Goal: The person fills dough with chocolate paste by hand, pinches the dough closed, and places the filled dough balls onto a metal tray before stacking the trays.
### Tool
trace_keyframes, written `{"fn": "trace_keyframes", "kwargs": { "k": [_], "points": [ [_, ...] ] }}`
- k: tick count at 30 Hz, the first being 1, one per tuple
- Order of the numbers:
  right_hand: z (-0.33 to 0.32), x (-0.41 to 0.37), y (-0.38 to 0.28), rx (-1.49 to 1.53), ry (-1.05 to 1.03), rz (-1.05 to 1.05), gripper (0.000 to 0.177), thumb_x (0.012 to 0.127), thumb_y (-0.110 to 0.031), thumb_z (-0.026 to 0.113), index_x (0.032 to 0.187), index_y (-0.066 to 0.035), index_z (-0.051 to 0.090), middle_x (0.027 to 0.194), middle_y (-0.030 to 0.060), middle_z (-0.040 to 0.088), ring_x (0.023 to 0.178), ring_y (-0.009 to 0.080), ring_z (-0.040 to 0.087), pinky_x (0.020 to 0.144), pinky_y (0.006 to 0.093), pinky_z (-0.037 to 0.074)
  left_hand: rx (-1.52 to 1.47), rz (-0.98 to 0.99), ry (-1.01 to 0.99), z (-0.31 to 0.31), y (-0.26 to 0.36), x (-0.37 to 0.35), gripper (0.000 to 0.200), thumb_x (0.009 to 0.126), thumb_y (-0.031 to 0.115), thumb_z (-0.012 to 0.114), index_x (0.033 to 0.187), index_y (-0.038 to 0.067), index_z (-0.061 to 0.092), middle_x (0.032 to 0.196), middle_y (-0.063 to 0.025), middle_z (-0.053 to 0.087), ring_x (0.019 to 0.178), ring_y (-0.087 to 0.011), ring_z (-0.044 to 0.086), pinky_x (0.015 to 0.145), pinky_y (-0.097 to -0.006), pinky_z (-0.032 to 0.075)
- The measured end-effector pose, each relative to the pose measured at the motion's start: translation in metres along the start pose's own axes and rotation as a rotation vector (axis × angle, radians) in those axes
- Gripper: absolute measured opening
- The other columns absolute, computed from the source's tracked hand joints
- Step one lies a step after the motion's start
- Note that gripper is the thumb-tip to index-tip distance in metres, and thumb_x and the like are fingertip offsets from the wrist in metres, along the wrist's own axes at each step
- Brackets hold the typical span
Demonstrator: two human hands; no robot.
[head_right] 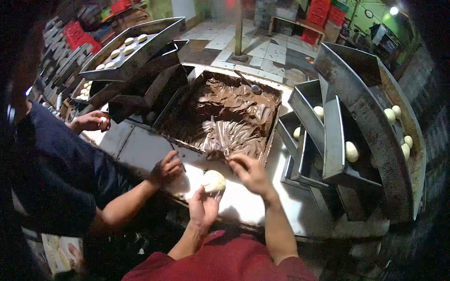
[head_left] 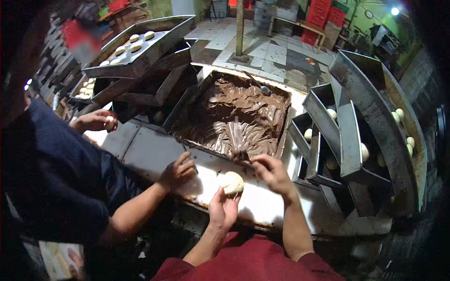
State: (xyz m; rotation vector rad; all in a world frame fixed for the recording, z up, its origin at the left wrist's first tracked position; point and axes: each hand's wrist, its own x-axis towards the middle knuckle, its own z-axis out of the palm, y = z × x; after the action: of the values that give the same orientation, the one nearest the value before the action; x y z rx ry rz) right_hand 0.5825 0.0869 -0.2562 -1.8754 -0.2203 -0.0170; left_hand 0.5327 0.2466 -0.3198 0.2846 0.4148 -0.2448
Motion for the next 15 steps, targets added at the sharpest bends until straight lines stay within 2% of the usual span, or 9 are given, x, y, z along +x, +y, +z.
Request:
{"fn": "trace_keyframes", "kwargs": {
  "k": [2, 4, 6, 8, 9, 11, 13, 14, 15],
  "points": [
    [0.01, -0.029, 0.01, -0.018, 0.142, -0.259, 0.018, 0.079, 0.001, 0.057, 0.096, -0.001, 0.059, 0.078, 0.007, 0.056, 0.066, 0.0137, 0.052, 0.058, 0.0269, 0.044, -0.11, 0.034, -0.163, 0.013, -0.006, -0.007, 0.035, 0.091, 0.016, 0.033, 0.117, -0.005, 0.044, 0.117, -0.0174, 0.049, 0.111, -0.0291, 0.046, 0.102, -0.0432, 0.031],
    [0.017, -0.053, 0.033, -0.016, 0.177, -0.376, 0.02, 0.074, 0.007, 0.059, 0.093, 0.0, 0.058, 0.076, 0.0089, 0.053, 0.065, 0.0158, 0.052, 0.057, 0.0282, 0.043, -0.178, 0.02, -0.312, 0.032, -0.013, -0.022, 0.036, 0.091, 0.017, 0.033, 0.114, -0.007, 0.046, 0.115, -0.0196, 0.052, 0.109, -0.0315, 0.048, 0.102, -0.0446, 0.031],
    [0.017, -0.069, 0.079, 0.039, 0.191, -0.536, 0.02, 0.073, 0.01, 0.058, 0.09, 0.0, 0.056, 0.075, 0.01, 0.051, 0.065, 0.0183, 0.051, 0.056, 0.0287, 0.041, -0.14, 0.073, -0.314, 0.037, -0.021, -0.04, 0.037, 0.09, 0.018, 0.035, 0.117, -0.005, 0.046, 0.117, -0.0182, 0.052, 0.109, -0.0296, 0.048, 0.1, -0.0415, 0.032],
    [-0.008, -0.088, 0.106, -0.068, 0.155, -0.416, 0.018, 0.075, 0.009, 0.055, 0.09, -0.001, 0.056, 0.077, 0.0115, 0.051, 0.068, 0.0238, 0.052, 0.06, 0.0321, 0.043, -0.192, 0.064, -0.376, 0.008, -0.019, -0.058, 0.041, 0.087, 0.017, 0.038, 0.12, -0.008, 0.043, 0.12, -0.0212, 0.049, 0.113, -0.032, 0.046, 0.102, -0.0429, 0.03],
    [-0.016, -0.095, 0.116, -0.127, 0.164, -0.337, 0.017, 0.076, 0.008, 0.054, 0.09, -0.001, 0.056, 0.079, 0.0125, 0.052, 0.069, 0.0265, 0.052, 0.061, 0.0341, 0.043, -0.189, 0.112, -0.297, 0.01, -0.014, -0.079, 0.045, 0.082, 0.01, 0.039, 0.123, -0.01, 0.038, 0.121, -0.023, 0.047, 0.115, -0.0333, 0.044, 0.101, -0.0445, 0.031],
    [-0.022, -0.096, 0.137, -0.183, 0.421, -0.224, 0.014, 0.081, 0.002, 0.05, 0.094, -0.001, 0.056, 0.083, 0.015, 0.053, 0.073, 0.0301, 0.053, 0.066, 0.0369, 0.043, -0.081, 0.274, -0.304, 0.019, -0.013, -0.124, 0.057, 0.076, 0.002, 0.039, 0.13, -0.009, 0.025, 0.126, -0.0273, 0.039, 0.119, -0.0375, 0.039, 0.099, -0.0478, 0.035],
    [-0.016, -0.092, 0.148, -0.408, 0.471, -0.082, 0.022, 0.085, -0.003, 0.043, 0.104, 0.003, 0.052, 0.095, 0.0193, 0.052, 0.089, 0.033, 0.05, 0.079, 0.0385, 0.041, 0.277, 0.478, -0.267, 0.019, -0.027, -0.154, 0.071, 0.067, -0.007, 0.039, 0.135, -0.006, 0.018, 0.125, -0.0263, 0.04, 0.115, -0.0355, 0.044, 0.095, -0.0448, 0.041],
    [-0.012, -0.097, 0.162, -0.395, 0.446, -0.05, 0.025, 0.085, -0.002, 0.043, 0.108, 0.004, 0.051, 0.099, 0.0201, 0.051, 0.093, 0.0335, 0.049, 0.082, 0.039, 0.041, 0.421, 0.455, -0.256, 0.002, -0.026, -0.16, 0.079, 0.065, -0.012, 0.039, 0.138, 0.001, 0.013, 0.127, -0.0252, 0.039, 0.11, -0.0333, 0.049, 0.09, -0.0411, 0.045],
    [-0.006, -0.102, 0.164, -0.378, 0.425, -0.022, 0.03, 0.085, -0.002, 0.044, 0.113, 0.004, 0.05, 0.103, 0.021, 0.05, 0.097, 0.034, 0.048, 0.084, 0.0395, 0.04, 0.531, 0.492, -0.201, 0.003, -0.037, -0.17, 0.08, 0.07, -0.009, 0.042, 0.14, 0.008, 0.009, 0.128, -0.0239, 0.038, 0.106, -0.0303, 0.052, 0.085, -0.0394, 0.048]
  ]
}}
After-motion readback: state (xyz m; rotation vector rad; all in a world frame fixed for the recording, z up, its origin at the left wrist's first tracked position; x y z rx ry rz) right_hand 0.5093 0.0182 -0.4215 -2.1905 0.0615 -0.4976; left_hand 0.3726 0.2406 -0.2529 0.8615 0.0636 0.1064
